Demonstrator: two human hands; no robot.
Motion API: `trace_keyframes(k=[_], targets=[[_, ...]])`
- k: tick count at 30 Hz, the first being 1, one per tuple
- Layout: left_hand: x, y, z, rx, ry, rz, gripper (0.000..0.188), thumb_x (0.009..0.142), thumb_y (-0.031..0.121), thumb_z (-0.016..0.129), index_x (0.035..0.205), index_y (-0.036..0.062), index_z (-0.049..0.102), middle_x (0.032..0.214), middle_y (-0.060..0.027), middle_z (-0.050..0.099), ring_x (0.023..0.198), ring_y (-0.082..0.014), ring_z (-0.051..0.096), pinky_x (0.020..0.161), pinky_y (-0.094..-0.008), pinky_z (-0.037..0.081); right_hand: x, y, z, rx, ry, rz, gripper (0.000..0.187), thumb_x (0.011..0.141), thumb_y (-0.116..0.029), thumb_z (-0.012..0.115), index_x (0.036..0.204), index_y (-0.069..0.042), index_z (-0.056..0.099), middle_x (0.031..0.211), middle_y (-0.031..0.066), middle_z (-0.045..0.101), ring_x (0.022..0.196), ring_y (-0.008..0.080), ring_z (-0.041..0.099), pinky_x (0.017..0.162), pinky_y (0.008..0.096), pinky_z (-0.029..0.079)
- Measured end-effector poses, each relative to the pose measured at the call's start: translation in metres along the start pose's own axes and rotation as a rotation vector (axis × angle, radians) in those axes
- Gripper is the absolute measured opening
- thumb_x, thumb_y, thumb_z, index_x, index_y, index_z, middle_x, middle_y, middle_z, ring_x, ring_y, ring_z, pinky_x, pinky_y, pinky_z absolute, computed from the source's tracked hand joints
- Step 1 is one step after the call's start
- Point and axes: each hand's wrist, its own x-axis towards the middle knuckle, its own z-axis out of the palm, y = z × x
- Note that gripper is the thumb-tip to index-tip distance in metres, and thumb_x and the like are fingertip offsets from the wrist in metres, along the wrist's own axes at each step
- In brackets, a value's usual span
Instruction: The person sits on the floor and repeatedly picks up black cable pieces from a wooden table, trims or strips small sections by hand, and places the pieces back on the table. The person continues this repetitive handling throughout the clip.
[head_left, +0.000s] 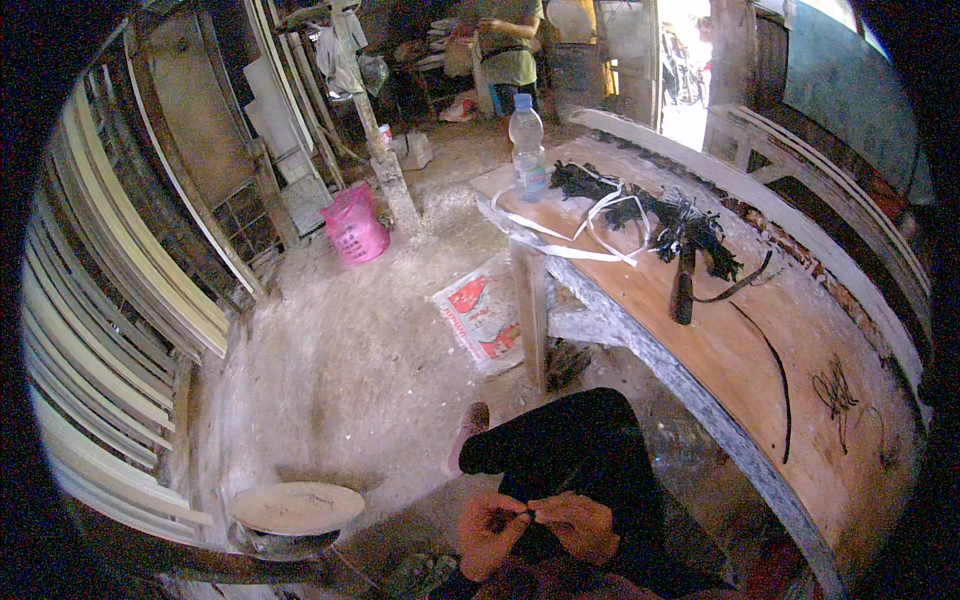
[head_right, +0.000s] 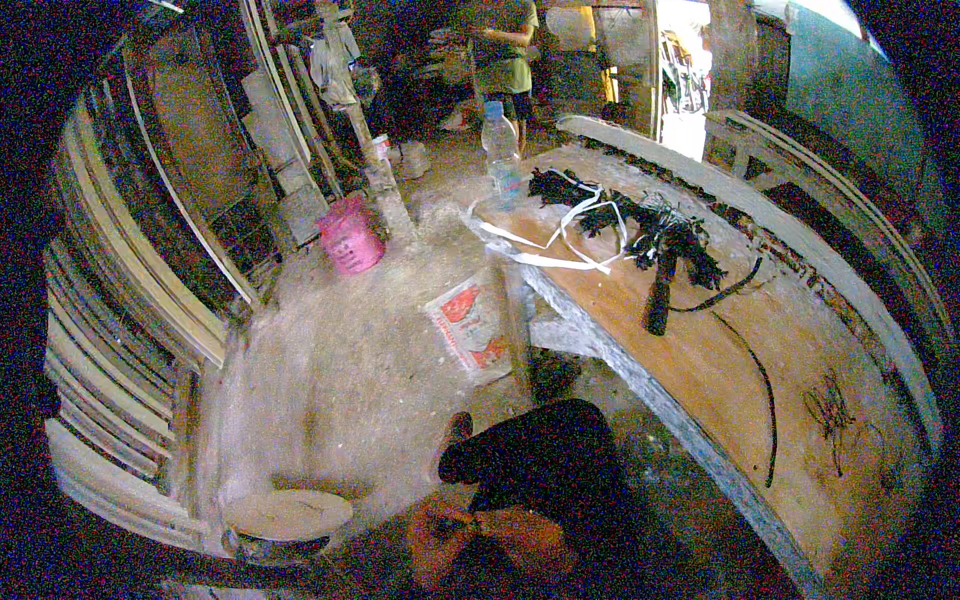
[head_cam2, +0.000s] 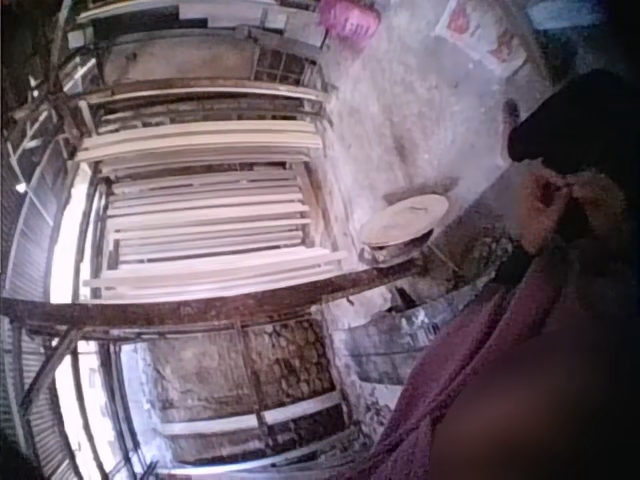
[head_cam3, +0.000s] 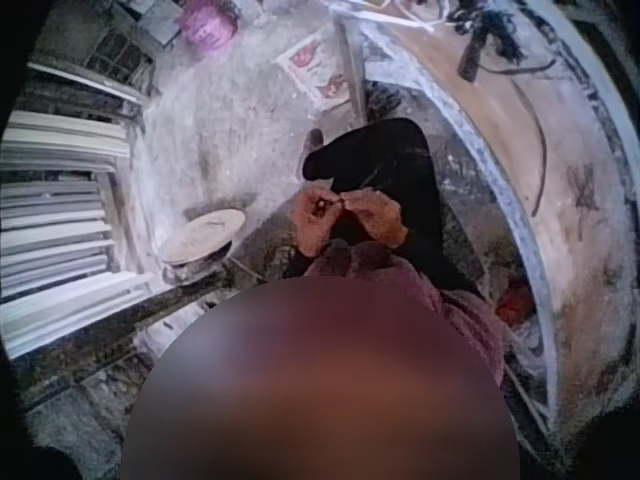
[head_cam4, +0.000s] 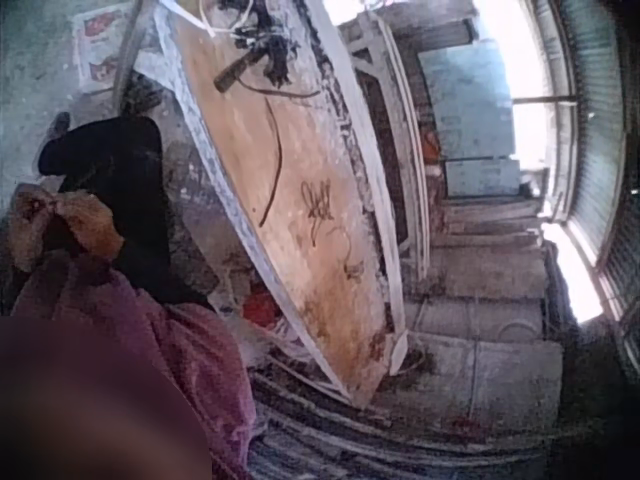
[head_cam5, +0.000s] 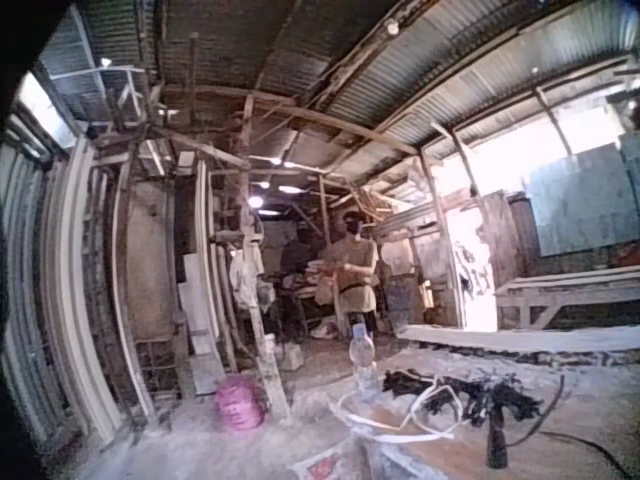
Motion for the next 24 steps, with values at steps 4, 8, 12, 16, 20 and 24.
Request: trace_keyframes(k=[4, 8, 12, 16, 20, 24], targets=[[0.001, 0.003, -0.007, 0.373, -0.089, 0.27, 0.019, 0.07, 0.001, 0.067, 0.085, 0.0057, 0.058, 0.081, -0.009, 0.062, 0.075, -0.0176, 0.059, 0.068, -0.0292, 0.048, 0.004, -0.012, -0.001, 0.189, 0.065, 0.28, 0.007, 0.074, -0.001, 0.063, 0.078, -0.004, 0.06, 0.085, 0.0112, 0.064, 0.081, 0.0215, 0.063, 0.07, 0.031, 0.051], [0.01, 0.008, -0.007, 0.379, -0.178, 0.556, 0.019, 0.07, 0.004, 0.069, 0.085, 0.0064, 0.057, 0.079, -0.0094, 0.062, 0.074, -0.02, 0.06, 0.065, -0.0285, 0.047, 0.013, -0.021, -0.008, 0.104, 0.027, 0.515, 0.004, 0.078, -0.004, 0.061, 0.078, -0.004, 0.058, 0.078, 0.0095, 0.062, 0.077, 0.0189, 0.061, 0.07, 0.0291, 0.048], [0.008, 0.009, 0.009, 0.156, -0.083, 0.398, 0.017, 0.072, 0.005, 0.068, 0.084, 0.0069, 0.056, 0.082, -0.0078, 0.063, 0.075, -0.0177, 0.06, 0.062, -0.0272, 0.046, 0.018, -0.014, -0.016, 0.302, -0.099, 0.688, 0.007, 0.078, -0.007, 0.061, 0.081, -0.004, 0.055, 0.08, 0.0054, 0.058, 0.075, 0.0148, 0.055, 0.071, 0.0263, 0.045], [0.004, 0.012, 0.006, 0.121, -0.163, 0.199, 0.017, 0.072, 0.003, 0.067, 0.086, 0.0058, 0.057, 0.086, -0.0073, 0.062, 0.075, -0.0119, 0.058, 0.063, -0.025, 0.046, 0.011, -0.004, -0.019, 0.647, -0.103, 0.882, 0.013, 0.078, -0.012, 0.063, 0.084, -0.006, 0.053, 0.079, 0.0022, 0.054, 0.072, 0.0117, 0.051, 0.068, 0.0249, 0.044], [0.005, 0.01, 0.0, 0.152, -0.287, 0.001, 0.018, 0.073, 0.004, 0.065, 0.09, 0.0043, 0.058, 0.086, -0.0062, 0.062, 0.072, -0.0097, 0.056, 0.063, -0.0232, 0.046, 0.005, 0.003, -0.016, 0.954, -0.08, 0.99, 0.018, 0.077, -0.016, 0.065, 0.085, -0.007, 0.051, 0.078, 0.0013, 0.052, 0.069, 0.0106, 0.049, 0.064, 0.0245, 0.043], [0.006, 0.002, 0.004, 0.171, -0.24, 0.11, 0.014, 0.077, 0.006, 0.063, 0.09, 0.0045, 0.058, 0.086, -0.0044, 0.06, 0.072, -0.0109, 0.055, 0.067, -0.0236, 0.046, 0.009, -0.008, -0.013, 0.736, 0.014, 0.995, 0.016, 0.076, -0.015, 0.066, 0.083, -0.006, 0.056, 0.078, 0.0025, 0.055, 0.07, 0.0107, 0.052, 0.063, 0.024, 0.043]])
